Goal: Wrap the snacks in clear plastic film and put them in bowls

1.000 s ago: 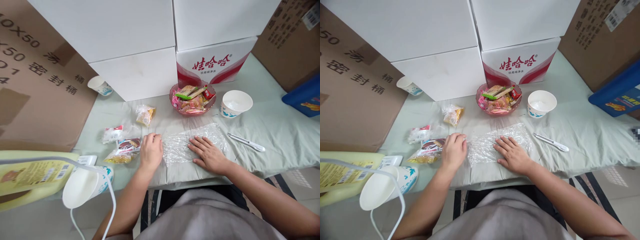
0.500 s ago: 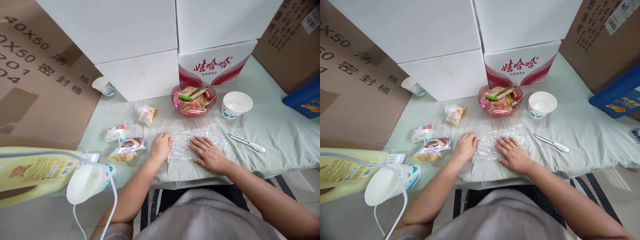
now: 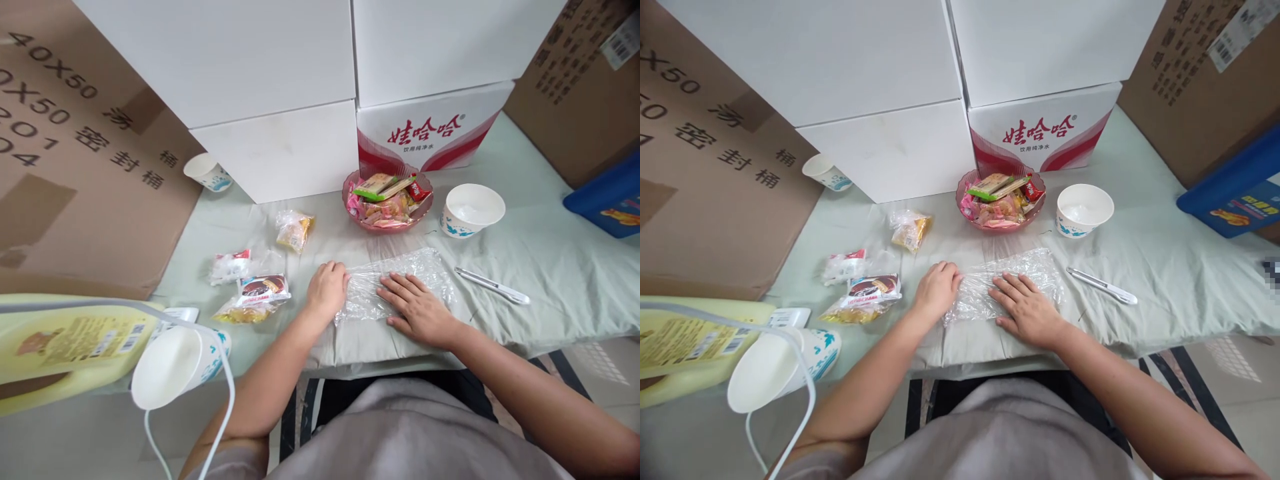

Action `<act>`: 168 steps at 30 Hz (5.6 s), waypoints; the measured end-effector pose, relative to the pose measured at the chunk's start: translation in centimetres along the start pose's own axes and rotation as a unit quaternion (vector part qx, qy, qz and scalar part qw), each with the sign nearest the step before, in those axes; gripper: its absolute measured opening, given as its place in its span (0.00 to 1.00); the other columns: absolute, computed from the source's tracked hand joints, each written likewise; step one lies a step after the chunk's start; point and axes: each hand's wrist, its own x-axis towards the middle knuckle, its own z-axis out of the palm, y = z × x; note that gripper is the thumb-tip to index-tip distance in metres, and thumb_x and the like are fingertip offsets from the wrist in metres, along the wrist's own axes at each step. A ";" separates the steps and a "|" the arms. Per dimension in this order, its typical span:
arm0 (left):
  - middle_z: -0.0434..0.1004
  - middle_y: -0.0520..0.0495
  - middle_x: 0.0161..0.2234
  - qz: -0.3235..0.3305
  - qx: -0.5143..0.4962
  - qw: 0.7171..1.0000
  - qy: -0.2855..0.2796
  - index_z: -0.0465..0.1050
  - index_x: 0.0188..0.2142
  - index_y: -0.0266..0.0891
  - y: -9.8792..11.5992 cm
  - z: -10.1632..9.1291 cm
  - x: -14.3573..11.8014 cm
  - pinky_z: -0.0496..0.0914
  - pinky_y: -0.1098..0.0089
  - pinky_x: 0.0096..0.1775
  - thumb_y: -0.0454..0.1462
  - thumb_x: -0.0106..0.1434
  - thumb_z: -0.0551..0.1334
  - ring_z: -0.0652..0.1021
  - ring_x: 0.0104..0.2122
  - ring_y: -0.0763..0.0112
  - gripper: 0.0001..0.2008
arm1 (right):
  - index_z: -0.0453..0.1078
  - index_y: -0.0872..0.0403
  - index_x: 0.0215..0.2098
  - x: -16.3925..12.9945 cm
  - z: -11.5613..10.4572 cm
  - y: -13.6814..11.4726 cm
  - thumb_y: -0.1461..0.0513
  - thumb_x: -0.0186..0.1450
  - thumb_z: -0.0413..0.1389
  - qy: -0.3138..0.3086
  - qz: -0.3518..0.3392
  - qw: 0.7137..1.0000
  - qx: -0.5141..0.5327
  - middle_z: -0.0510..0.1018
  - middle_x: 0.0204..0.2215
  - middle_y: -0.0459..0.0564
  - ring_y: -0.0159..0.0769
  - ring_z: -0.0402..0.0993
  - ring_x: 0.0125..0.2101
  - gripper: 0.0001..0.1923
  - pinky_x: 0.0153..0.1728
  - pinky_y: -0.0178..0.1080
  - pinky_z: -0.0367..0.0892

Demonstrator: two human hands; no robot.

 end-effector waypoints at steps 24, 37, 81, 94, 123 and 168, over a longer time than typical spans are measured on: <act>0.76 0.42 0.42 0.291 -0.054 0.950 0.097 0.72 0.38 0.37 -2.0 -1.3 -7.9 0.72 0.58 0.49 0.30 0.64 0.57 0.74 0.48 0.59 0.05 | 0.65 0.53 0.59 -9.9 -3.4 3.9 0.47 0.65 0.55 0.029 0.088 0.995 -0.023 0.64 0.63 0.57 0.51 0.53 0.65 0.30 0.59 0.55 0.59; 0.79 0.45 0.40 0.331 -0.097 0.936 0.074 0.74 0.37 0.37 0.8 0.1 -6.8 0.73 0.62 0.48 0.29 0.66 0.54 0.77 0.46 0.63 0.10 | 0.64 0.55 0.60 -9.3 -2.4 0.8 0.48 0.63 0.58 0.032 0.080 0.996 0.010 0.64 0.63 0.59 0.53 0.54 0.65 0.32 0.61 0.59 0.55; 0.73 0.40 0.36 0.113 0.008 0.992 0.051 0.73 0.45 0.37 4.0 0.0 -3.2 0.69 0.59 0.37 0.39 0.67 0.56 0.72 0.37 0.55 0.12 | 0.70 0.52 0.37 -6.8 -3.3 3.2 0.60 0.69 0.47 0.055 0.245 0.968 0.015 0.76 0.32 0.52 0.44 0.72 0.35 0.10 0.40 0.45 0.68; 0.73 0.39 0.49 0.248 -0.094 0.963 0.046 0.71 0.51 0.38 8.4 2.5 -5.7 0.67 0.53 0.49 0.39 0.66 0.58 0.69 0.50 0.53 0.15 | 0.70 0.51 0.53 -9.3 -6.3 -2.1 0.61 0.68 0.50 -0.081 0.205 0.924 0.314 0.78 0.28 0.46 0.33 0.75 0.27 0.16 0.30 0.35 0.69; 0.77 0.48 0.50 0.313 -0.250 0.915 -0.044 0.75 0.46 0.42 7.3 2.5 -4.8 0.65 0.57 0.54 0.29 0.65 0.53 0.70 0.54 0.61 0.16 | 0.59 0.45 0.64 -10.3 -2.0 0.2 0.70 0.67 0.49 0.007 -0.084 0.996 0.020 0.66 0.63 0.45 0.43 0.46 0.67 0.29 0.62 0.54 0.54; 0.74 0.43 0.45 0.196 -0.380 0.897 0.116 0.69 0.47 0.40 6.5 2.6 -4.5 0.72 0.60 0.49 0.26 0.65 0.53 0.74 0.47 0.66 0.15 | 0.68 0.59 0.55 -3.8 -1.4 1.4 0.56 0.68 0.53 0.080 -0.025 0.996 0.021 0.75 0.49 0.61 0.48 0.68 0.50 0.20 0.50 0.50 0.65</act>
